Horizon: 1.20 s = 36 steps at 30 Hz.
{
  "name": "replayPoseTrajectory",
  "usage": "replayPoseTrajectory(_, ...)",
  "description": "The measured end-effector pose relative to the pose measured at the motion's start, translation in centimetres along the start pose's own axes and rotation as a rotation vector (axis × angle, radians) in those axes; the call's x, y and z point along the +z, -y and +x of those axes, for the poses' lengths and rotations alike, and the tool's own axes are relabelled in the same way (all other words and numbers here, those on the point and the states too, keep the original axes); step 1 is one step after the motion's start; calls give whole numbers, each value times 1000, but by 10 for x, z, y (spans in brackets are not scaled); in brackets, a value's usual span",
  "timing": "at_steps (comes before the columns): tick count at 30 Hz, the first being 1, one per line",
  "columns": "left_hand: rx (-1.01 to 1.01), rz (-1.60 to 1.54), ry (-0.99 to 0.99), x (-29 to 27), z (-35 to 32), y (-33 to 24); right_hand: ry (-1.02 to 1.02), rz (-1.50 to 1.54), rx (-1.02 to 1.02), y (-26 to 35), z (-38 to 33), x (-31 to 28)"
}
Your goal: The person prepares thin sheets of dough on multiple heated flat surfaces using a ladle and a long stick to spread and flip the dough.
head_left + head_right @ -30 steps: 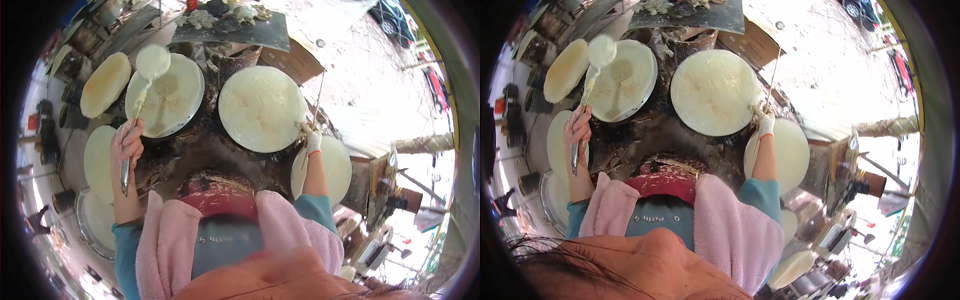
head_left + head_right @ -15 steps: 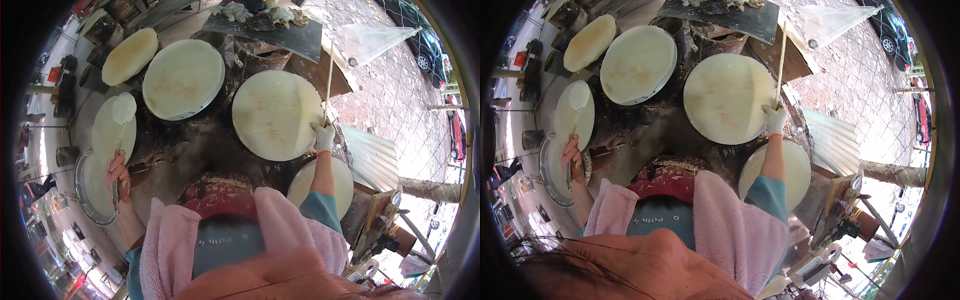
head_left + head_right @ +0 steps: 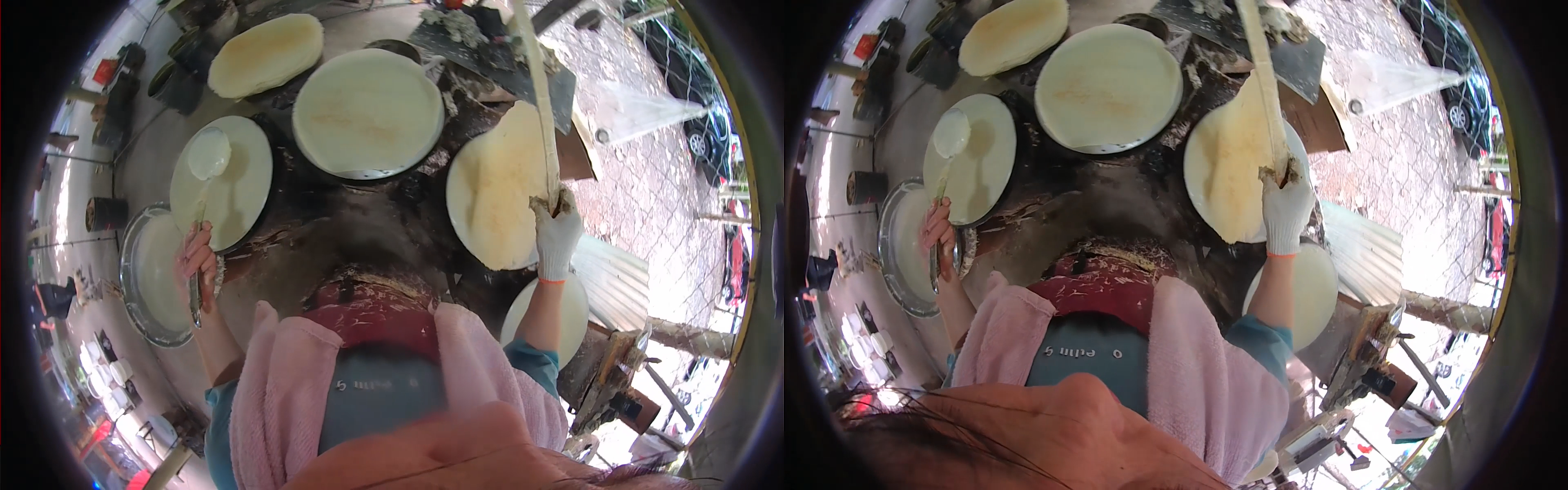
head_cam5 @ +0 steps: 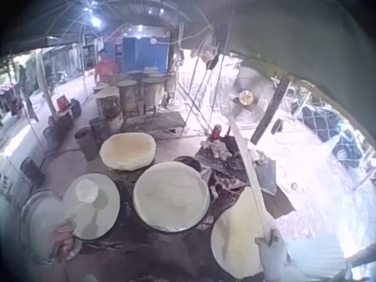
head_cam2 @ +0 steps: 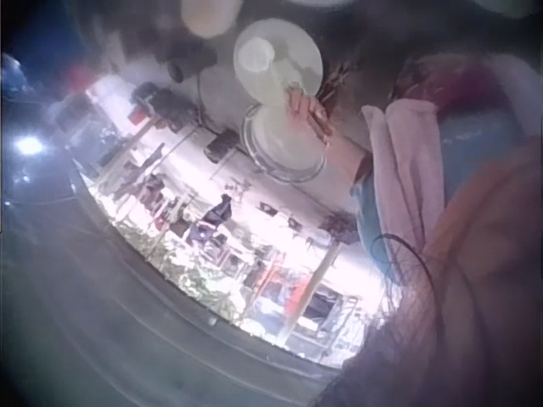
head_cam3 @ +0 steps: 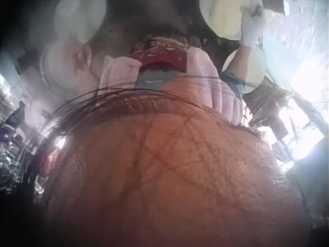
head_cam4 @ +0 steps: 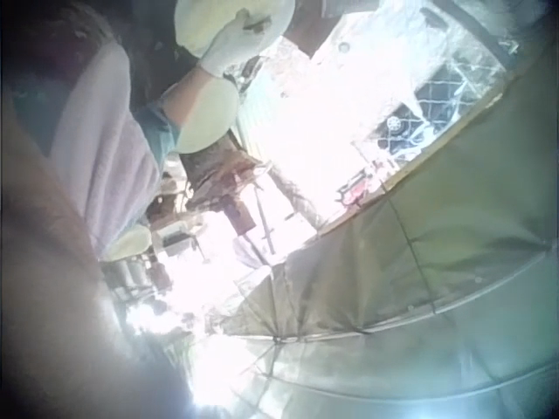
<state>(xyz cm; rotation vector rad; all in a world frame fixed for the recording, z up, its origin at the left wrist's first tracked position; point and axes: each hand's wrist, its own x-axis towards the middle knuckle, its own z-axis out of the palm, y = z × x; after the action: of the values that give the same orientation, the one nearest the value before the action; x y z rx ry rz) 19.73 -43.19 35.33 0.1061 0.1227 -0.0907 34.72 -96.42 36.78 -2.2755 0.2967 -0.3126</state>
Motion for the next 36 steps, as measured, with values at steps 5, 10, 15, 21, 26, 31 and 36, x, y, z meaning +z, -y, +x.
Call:
replayPoseTrajectory(5,110,28,-89,-24,-16,-43,197,116,-194,125,-6,29)
replayPoseTrajectory(10,248,108,-236,-46,-56,-77,392,364,-155,218,33,61)
replayPoseTrajectory(15,333,188,-231,-60,-64,-82,332,453,-300,161,136,135)
replayPoseTrajectory(21,467,59,-198,-76,-91,-81,554,586,185,84,164,256)
replayPoseTrajectory(26,523,5,-160,-47,-100,-57,426,514,362,17,157,304)
replayPoseTrajectory(31,546,-33,-118,-43,-91,-45,370,614,242,-44,158,309)
replayPoseTrajectory(36,596,-80,-111,-37,-93,-43,286,405,88,-77,119,274)
